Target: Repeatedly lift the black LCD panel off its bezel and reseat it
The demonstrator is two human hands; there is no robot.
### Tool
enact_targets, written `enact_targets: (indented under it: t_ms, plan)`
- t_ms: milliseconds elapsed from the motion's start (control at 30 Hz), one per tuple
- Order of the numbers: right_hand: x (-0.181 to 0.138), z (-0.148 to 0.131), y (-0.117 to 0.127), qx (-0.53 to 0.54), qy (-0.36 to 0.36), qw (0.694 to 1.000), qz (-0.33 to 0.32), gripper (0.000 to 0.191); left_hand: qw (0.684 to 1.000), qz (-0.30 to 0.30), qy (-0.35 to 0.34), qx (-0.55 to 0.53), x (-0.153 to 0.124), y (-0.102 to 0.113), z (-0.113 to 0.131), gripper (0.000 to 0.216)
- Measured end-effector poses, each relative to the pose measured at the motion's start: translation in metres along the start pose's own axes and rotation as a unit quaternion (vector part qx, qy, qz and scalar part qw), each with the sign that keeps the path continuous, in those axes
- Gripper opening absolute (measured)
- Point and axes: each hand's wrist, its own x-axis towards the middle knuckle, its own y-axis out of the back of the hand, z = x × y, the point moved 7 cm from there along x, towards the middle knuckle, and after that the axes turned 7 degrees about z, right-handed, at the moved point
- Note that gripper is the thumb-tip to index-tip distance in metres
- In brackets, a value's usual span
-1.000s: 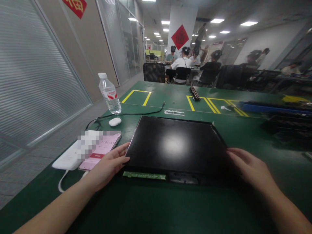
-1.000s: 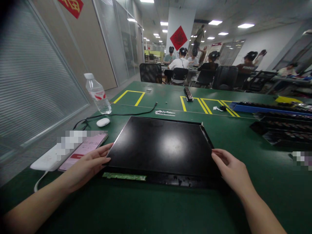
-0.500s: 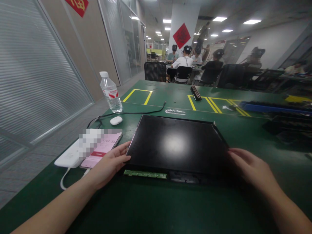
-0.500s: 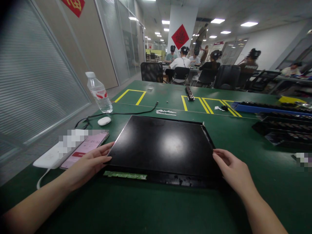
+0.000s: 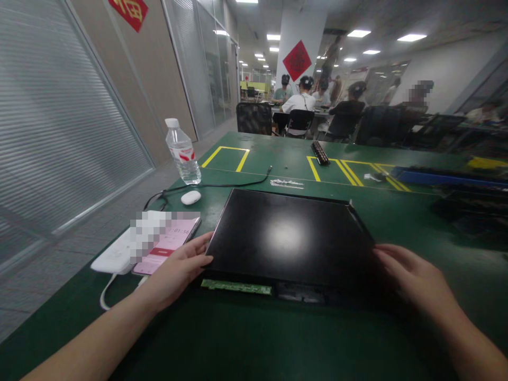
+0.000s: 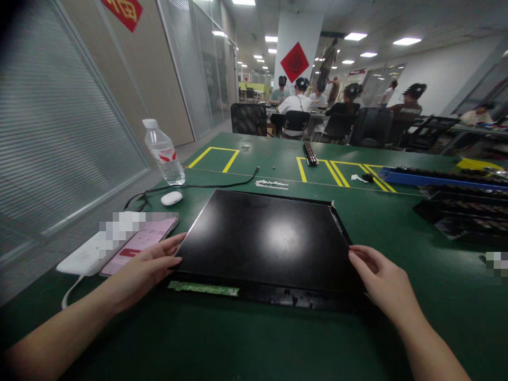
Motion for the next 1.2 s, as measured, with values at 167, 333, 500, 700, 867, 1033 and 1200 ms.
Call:
enact_targets:
  t_ms: [167, 333, 500, 700, 867, 1033, 1200]
  plan:
    - [0.003, 0.006, -0.002, 0.020, -0.006, 1.000, -0.019, 0.054, 0.999, 0.035, 0.010, 0.021, -0.004, 0.002, 0.003, 0.068]
    - [0.005, 0.015, -0.004, 0.043, -0.022, 0.998, -0.028, 0.057, 0.999, 0.035, 0.006, 0.020, -0.004, 0.004, 0.002, 0.067]
    - [0.004, 0.010, -0.004, 0.051, 0.022, 0.998, -0.022, 0.050, 0.999, 0.029, 0.000, 0.016, -0.003, 0.006, 0.001, 0.069]
    - [-0.003, 0.000, -0.004, 0.017, 0.039, 0.999, -0.019, 0.046, 0.999, 0.046, 0.002, 0.014, -0.003, 0.005, 0.002, 0.067]
    - [-0.004, -0.009, -0.002, -0.019, 0.128, 0.992, -0.001, 0.041, 0.999, 0.049, 0.006, 0.003, -0.004, 0.004, 0.004, 0.066]
    - [-0.006, -0.016, -0.004, -0.053, 0.161, 0.985, -0.019, 0.044, 0.998, 0.056, 0.013, 0.006, -0.005, 0.003, 0.006, 0.072]
    - [-0.006, -0.019, -0.002, -0.042, 0.167, 0.984, -0.038, 0.044, 0.999, 0.046, 0.013, 0.008, -0.005, 0.002, 0.005, 0.084]
